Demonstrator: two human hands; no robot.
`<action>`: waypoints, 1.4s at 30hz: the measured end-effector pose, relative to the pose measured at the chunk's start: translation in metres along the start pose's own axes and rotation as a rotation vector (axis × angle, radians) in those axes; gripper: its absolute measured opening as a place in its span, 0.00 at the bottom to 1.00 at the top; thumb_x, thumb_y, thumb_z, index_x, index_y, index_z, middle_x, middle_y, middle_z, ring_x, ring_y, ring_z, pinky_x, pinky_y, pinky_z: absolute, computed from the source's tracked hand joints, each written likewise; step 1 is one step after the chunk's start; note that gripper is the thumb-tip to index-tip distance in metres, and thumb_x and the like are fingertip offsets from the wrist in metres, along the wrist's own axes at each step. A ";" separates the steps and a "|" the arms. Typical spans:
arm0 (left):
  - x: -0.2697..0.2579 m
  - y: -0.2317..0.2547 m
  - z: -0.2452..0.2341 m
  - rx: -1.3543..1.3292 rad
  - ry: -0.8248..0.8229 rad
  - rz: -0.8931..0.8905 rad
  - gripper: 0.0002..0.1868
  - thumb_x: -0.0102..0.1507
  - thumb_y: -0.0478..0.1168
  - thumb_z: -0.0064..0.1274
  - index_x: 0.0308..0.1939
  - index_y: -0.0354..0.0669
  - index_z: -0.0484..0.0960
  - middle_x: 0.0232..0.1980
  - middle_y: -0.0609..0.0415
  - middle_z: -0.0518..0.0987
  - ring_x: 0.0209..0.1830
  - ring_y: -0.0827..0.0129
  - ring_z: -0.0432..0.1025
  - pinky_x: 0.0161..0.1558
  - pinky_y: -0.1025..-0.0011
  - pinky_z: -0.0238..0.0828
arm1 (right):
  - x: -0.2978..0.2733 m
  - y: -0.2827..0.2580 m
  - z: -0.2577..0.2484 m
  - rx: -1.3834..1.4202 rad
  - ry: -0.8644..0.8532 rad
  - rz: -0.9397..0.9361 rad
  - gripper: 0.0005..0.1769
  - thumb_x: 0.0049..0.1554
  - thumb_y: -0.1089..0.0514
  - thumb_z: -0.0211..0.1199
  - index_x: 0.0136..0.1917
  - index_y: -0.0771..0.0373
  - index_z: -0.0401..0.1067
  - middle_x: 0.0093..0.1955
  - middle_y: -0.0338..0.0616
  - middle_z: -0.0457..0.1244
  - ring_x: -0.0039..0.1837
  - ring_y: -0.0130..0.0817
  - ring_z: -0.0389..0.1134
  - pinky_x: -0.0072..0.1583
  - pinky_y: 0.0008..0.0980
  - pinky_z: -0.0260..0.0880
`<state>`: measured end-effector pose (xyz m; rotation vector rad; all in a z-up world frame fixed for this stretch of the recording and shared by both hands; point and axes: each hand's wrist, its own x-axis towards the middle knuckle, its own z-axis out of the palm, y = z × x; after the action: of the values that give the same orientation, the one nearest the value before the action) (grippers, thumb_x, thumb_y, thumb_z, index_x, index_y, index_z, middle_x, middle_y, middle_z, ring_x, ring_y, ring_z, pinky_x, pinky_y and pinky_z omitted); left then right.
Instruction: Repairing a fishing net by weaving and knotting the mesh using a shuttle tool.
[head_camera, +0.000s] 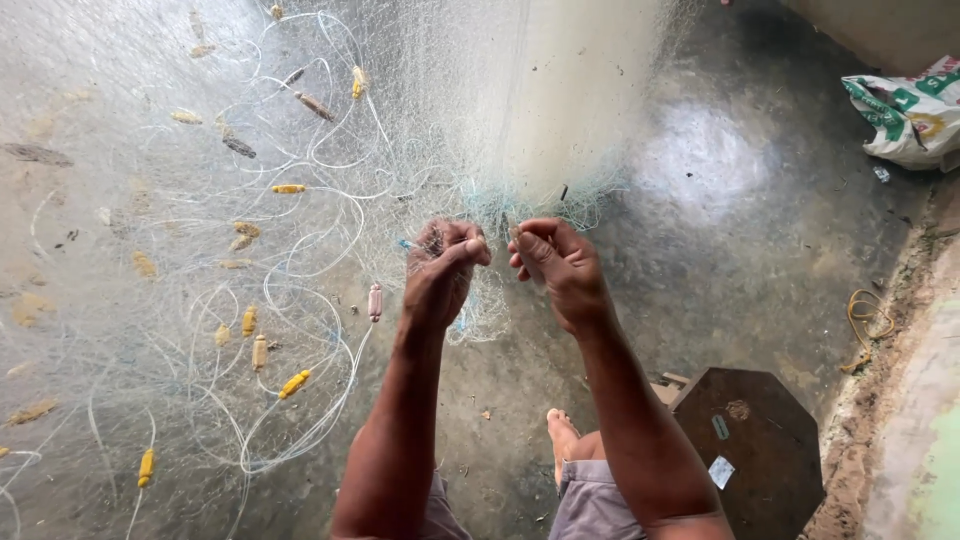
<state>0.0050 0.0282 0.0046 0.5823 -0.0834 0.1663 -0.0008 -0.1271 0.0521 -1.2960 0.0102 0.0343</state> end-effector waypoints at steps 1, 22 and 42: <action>0.000 -0.001 -0.001 -0.002 0.000 0.000 0.12 0.58 0.23 0.59 0.36 0.36 0.71 0.32 0.39 0.73 0.30 0.59 0.73 0.40 0.67 0.72 | 0.000 -0.002 0.002 -0.002 0.000 0.000 0.07 0.62 0.60 0.66 0.53 0.64 0.76 0.40 0.52 0.71 0.41 0.35 0.74 0.41 0.29 0.77; -0.004 0.010 0.011 -0.004 -0.053 0.000 0.15 0.57 0.22 0.61 0.30 0.37 0.68 0.31 0.39 0.73 0.27 0.59 0.73 0.37 0.68 0.72 | 0.000 -0.036 0.016 -0.599 -0.160 -0.411 0.03 0.61 0.60 0.69 0.50 0.56 0.83 0.45 0.44 0.70 0.45 0.27 0.68 0.50 0.28 0.70; -0.008 0.009 0.016 0.003 -0.052 0.010 0.16 0.56 0.24 0.65 0.30 0.35 0.69 0.28 0.38 0.75 0.31 0.55 0.76 0.43 0.65 0.73 | 0.007 -0.018 0.021 -0.537 -0.169 -0.467 0.03 0.59 0.61 0.71 0.48 0.58 0.78 0.43 0.40 0.70 0.43 0.26 0.67 0.50 0.28 0.70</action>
<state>-0.0052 0.0254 0.0218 0.5892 -0.1362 0.1607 0.0065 -0.1122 0.0752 -1.7990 -0.4733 -0.2701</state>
